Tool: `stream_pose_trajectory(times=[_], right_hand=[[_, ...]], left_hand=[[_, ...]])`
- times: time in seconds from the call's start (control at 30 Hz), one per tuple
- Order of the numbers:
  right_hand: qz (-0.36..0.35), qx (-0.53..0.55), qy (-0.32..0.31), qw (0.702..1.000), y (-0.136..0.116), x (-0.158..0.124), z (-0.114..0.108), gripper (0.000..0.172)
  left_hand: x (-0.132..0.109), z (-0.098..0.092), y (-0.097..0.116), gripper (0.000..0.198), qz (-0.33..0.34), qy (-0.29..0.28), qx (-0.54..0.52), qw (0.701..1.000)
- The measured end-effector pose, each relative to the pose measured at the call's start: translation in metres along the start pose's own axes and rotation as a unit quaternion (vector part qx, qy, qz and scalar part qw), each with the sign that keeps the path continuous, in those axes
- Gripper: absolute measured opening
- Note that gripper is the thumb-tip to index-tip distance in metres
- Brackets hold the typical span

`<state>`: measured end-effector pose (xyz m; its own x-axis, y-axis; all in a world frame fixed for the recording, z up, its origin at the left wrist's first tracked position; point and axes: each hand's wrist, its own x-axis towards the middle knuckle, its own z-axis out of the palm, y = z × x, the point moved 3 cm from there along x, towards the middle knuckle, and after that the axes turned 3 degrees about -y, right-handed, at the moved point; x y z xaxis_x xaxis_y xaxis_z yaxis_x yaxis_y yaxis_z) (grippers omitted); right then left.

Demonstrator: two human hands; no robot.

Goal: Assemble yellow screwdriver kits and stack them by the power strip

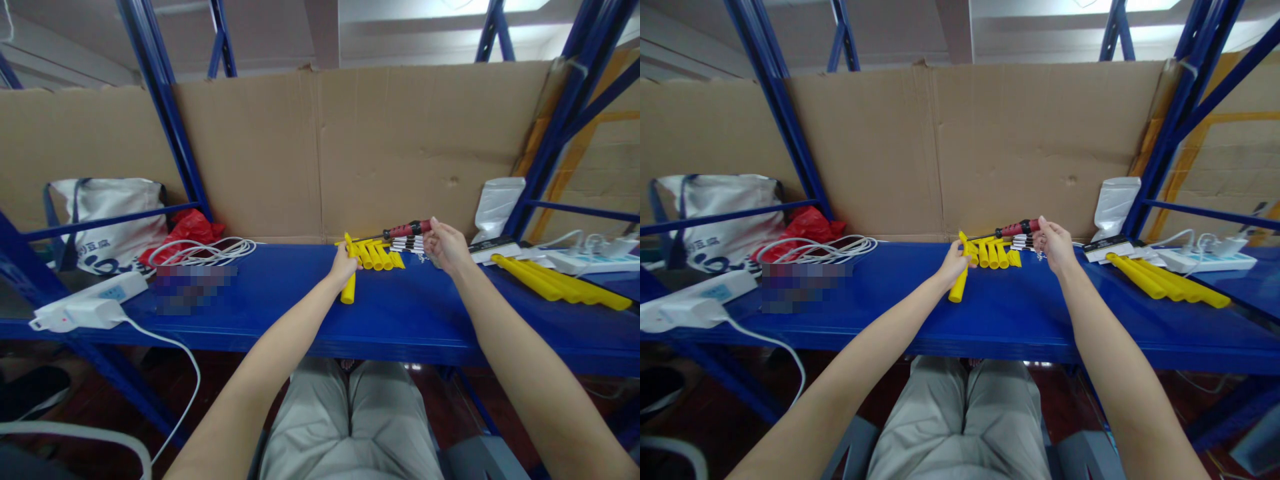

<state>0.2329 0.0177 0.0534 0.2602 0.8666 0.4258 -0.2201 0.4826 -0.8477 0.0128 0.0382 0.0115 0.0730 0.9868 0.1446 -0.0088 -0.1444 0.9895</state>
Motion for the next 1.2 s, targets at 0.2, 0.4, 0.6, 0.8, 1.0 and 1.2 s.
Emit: stream_pose_trajectory(times=[0.2, 0.4, 0.6, 0.8, 1.0, 1.2], right_hand=[[-0.023, 0.015, 0.012, 1.000, -0.002, 0.000, 0.000, 0.034], [0.018, -0.001, 0.014, 1.000, -0.003, -0.005, 0.000, 0.026], [0.041, 0.027, -0.018, 0.999, -0.010, -0.008, 0.005, 0.022], [0.021, 0.006, -0.025, 0.999, -0.007, -0.005, 0.003, 0.033], [0.022, 0.012, 0.037, 0.999, -0.002, -0.002, 0.000, 0.028], [0.032, -0.008, 0.004, 0.999, -0.005, -0.006, 0.001, 0.028]], left_hand=[[-0.003, 0.002, 0.003, 0.057, -0.001, -0.012, -0.003, 1.000], [-0.003, 0.001, 0.003, 0.057, -0.002, -0.013, 0.005, 1.000], [-0.005, 0.001, 0.004, 0.056, -0.002, -0.013, 0.001, 1.000], [-0.004, 0.001, 0.003, 0.059, -0.007, -0.012, 0.001, 1.000], [-0.005, 0.002, 0.005, 0.059, -0.005, -0.013, 0.003, 1.000], [-0.006, 0.002, 0.005, 0.059, -0.012, -0.019, -0.003, 1.000]])
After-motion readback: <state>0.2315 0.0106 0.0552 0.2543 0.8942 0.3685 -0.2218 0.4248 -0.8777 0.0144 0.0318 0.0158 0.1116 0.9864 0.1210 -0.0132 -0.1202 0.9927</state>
